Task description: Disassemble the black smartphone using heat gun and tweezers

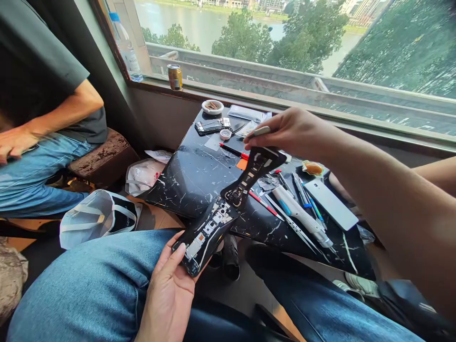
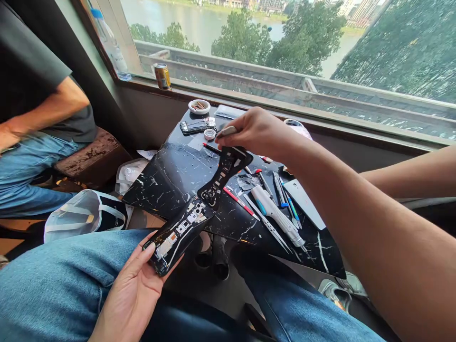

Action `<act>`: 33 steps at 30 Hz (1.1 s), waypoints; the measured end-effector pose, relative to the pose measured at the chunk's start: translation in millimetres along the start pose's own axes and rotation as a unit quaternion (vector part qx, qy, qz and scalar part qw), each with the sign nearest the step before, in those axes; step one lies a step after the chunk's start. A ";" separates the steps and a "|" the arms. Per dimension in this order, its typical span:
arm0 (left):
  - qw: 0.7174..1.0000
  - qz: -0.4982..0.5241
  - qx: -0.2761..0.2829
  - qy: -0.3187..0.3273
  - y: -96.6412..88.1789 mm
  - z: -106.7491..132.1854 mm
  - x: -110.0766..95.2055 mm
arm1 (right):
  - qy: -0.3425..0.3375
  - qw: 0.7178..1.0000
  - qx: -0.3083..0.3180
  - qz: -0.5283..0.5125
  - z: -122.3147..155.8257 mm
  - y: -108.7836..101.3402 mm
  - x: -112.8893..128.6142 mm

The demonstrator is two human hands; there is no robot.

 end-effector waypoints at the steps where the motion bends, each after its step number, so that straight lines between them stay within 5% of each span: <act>1: 1.000 -0.003 -0.011 -0.013 -0.4 -0.5 1.3 | -0.009 1.000 0.030 0.002 -7.8 3.6 5.3; 6: 0.993 0.027 -0.055 -0.099 0.4 -3.0 6.5 | -0.067 0.992 0.106 0.008 -48.5 23.8 24.2; 14: 0.964 0.055 0.070 -0.252 6.0 -7.2 22.2 | -0.154 0.976 0.151 -0.022 -101.3 70.4 22.0; 22: 0.945 0.093 0.187 -0.253 10.4 -14.6 36.3 | -0.204 0.971 0.124 -0.023 -133.0 125.1 3.8; 33: 0.960 0.101 0.131 -0.227 16.1 -14.9 35.7 | -0.228 0.965 0.070 0.108 -139.7 156.1 -15.3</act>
Point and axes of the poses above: each hand's wrist, its own z-axis away from the middle knuckle, its own y-axis out of the palm, x = y × z, the point moved 3 cm from there along -z, towards the middle knuckle, and after that the axes turned 12 degrees about x, right-handed, at the moved point
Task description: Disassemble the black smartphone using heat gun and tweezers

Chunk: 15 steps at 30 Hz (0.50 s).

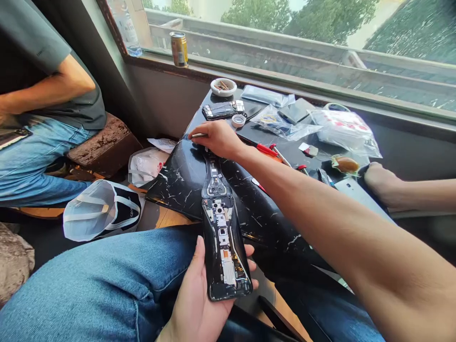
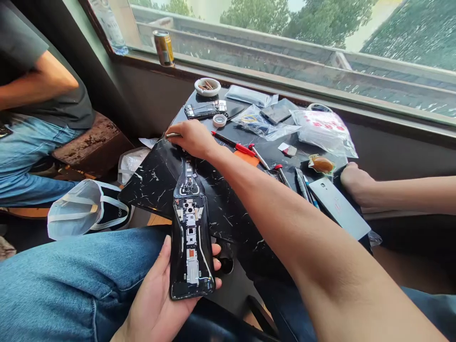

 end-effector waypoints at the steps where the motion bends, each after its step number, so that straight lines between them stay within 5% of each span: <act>1: 1.000 0.000 -0.006 0.004 1.4 -0.2 0.0 | 0.000 1.000 0.002 0.005 0.9 -0.9 0.9; 7: 1.000 0.025 0.004 0.006 3.2 -0.5 1.4 | 0.008 0.999 -0.009 0.041 30.7 -31.1 22.5; 11: 0.999 0.035 0.016 0.019 2.3 0.8 0.8 | 0.041 0.996 0.030 0.079 92.8 -49.7 47.3; 15: 0.999 0.035 0.014 0.032 0.8 0.3 1.5 | 0.124 0.983 0.109 0.084 168.7 -44.6 61.3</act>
Point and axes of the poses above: each hand's wrist, its own z-axis away from the middle knuckle, its own y-axis out of the palm, x = y × z, the point moved 3 cm from there along -z, towards the middle knuckle, and after that the axes turned 12 degrees about x, right-handed, at the moved point
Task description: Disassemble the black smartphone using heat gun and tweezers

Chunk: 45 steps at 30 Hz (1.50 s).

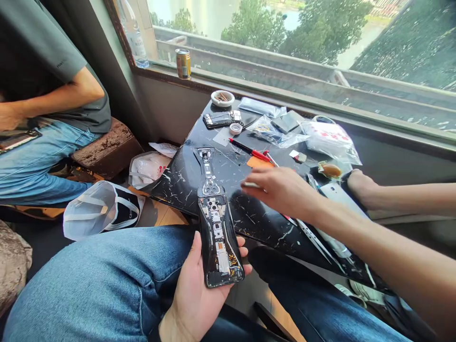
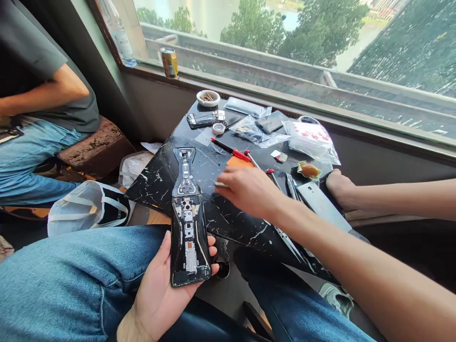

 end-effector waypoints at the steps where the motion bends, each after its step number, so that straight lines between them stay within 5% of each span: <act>1: 1.000 0.000 0.001 0.001 -0.3 -0.4 0.5 | 0.025 1.000 0.018 -0.003 15.1 7.3 -2.1; 5: 1.000 0.006 0.016 0.004 -1.2 -2.4 1.8 | 0.110 0.987 0.094 -0.068 52.2 35.8 -13.4; 10: 0.999 0.004 0.037 0.008 -1.7 -6.5 1.4 | 0.169 0.966 0.134 -0.143 58.4 55.6 -23.5; 14: 1.000 -0.001 0.019 0.011 0.7 -9.5 2.9 | 0.194 0.972 0.092 -0.098 61.9 42.7 -18.9; 23: 0.996 -0.058 -0.052 0.049 8.6 -9.9 6.4 | 0.268 0.963 -0.015 0.011 104.4 -33.5 -35.3; 30: 0.993 -0.084 -0.065 0.054 10.5 -8.9 6.6 | 0.251 0.967 0.031 0.010 111.9 -18.5 -41.8; 37: 0.990 -0.089 -0.099 0.057 5.5 -10.7 5.8 | 0.310 0.949 0.040 0.046 126.4 -29.4 -73.6; 42: 0.999 -0.039 -0.031 0.014 12.9 -12.0 9.0 | 0.303 0.951 0.062 0.012 134.0 -8.2 -81.7; 45: 1.000 -0.022 -0.019 0.001 13.7 -15.7 9.2 | 0.291 0.957 0.006 0.020 131.2 -0.1 -77.4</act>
Point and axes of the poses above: each hand's wrist, its own z-axis away from the middle knuckle, its own y-axis out of the palm, x = y × z, the point moved 3 cm from there along -z, towards the middle knuckle, and after that the axes turned 12 degrees about x, right-handed, at the moved point
